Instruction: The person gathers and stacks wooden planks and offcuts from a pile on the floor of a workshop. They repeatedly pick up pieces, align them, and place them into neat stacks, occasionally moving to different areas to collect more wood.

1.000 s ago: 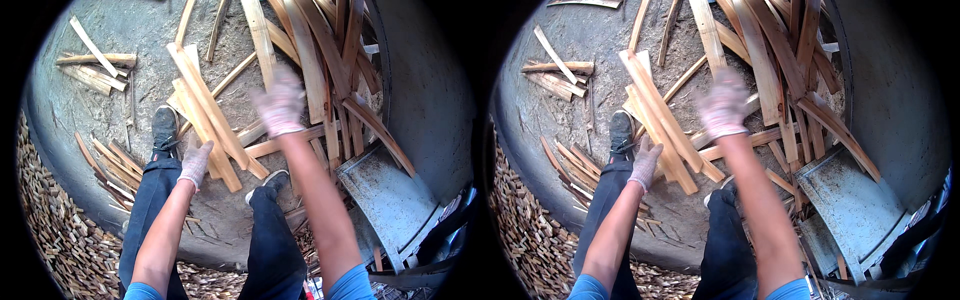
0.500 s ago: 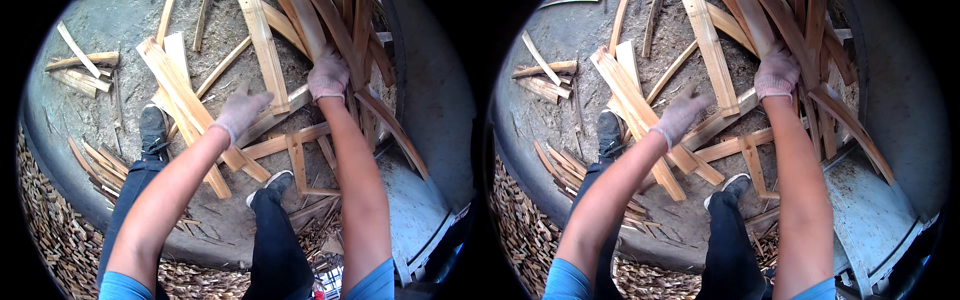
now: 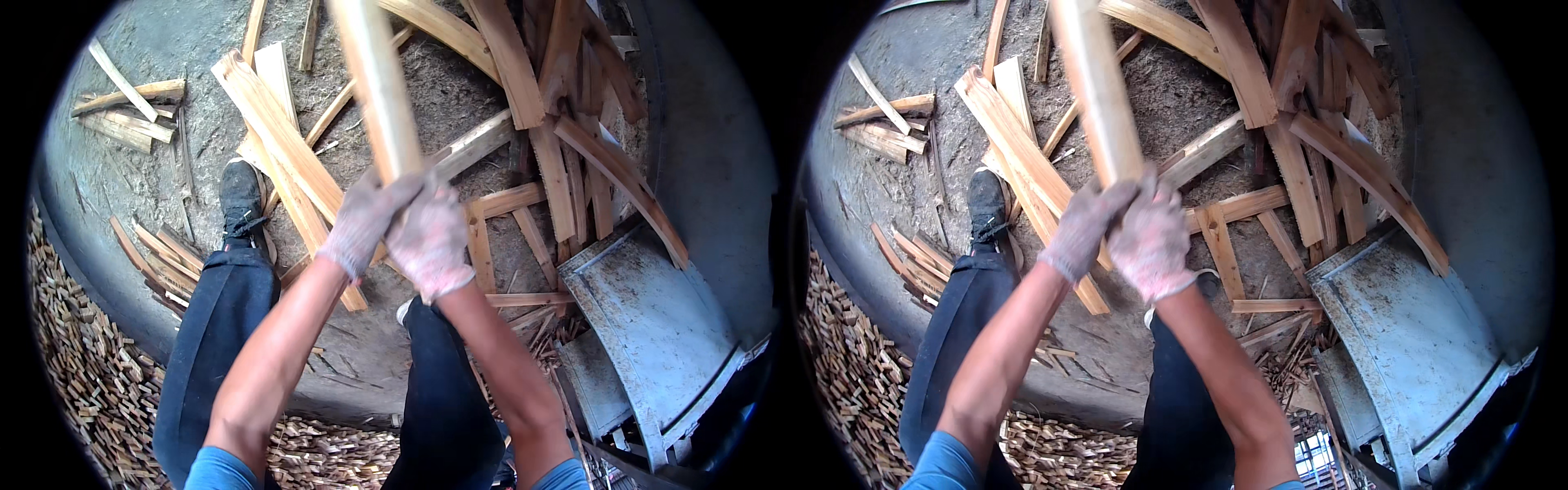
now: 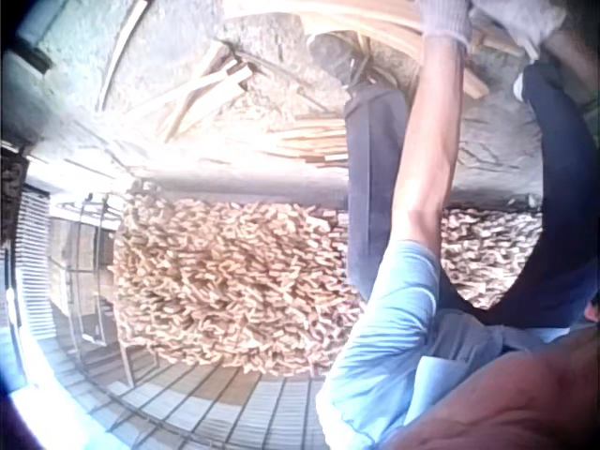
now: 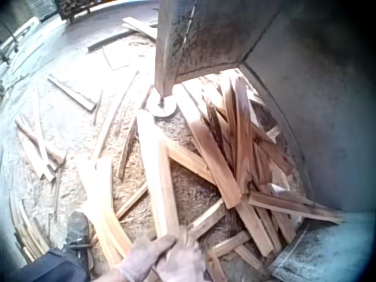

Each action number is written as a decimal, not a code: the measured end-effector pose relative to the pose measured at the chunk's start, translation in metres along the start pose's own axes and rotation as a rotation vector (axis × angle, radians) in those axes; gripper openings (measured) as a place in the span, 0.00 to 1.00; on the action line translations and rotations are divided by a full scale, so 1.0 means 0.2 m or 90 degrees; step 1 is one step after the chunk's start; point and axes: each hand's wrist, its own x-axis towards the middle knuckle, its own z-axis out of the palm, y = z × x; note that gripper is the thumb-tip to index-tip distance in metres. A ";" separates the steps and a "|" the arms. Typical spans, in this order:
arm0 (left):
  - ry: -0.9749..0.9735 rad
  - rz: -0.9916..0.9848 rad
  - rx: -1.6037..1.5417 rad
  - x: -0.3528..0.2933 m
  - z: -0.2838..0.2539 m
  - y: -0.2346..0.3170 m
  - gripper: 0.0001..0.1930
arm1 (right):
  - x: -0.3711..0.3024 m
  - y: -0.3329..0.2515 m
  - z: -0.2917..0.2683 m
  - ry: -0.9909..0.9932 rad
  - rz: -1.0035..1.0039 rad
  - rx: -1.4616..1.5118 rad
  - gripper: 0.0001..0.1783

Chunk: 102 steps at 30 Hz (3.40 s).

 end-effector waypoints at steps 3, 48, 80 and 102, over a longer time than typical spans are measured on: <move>0.158 -0.081 0.111 -0.24 -0.06 -0.14 0.31 | -0.23 -0.07 0.01 -0.071 -0.054 -0.056 0.49; 0.406 0.142 0.380 -0.38 -0.34 -0.38 0.36 | -0.25 0.57 -0.03 -0.115 -0.050 -0.081 0.25; -0.185 0.003 -0.120 -0.22 0.16 -0.01 0.35 | -0.70 0.15 -0.46 -0.052 0.165 0.201 0.48; 0.346 0.138 0.050 -0.54 -0.07 -0.49 0.24 | 0.21 0.85 -0.29 0.147 0.184 -0.241 0.58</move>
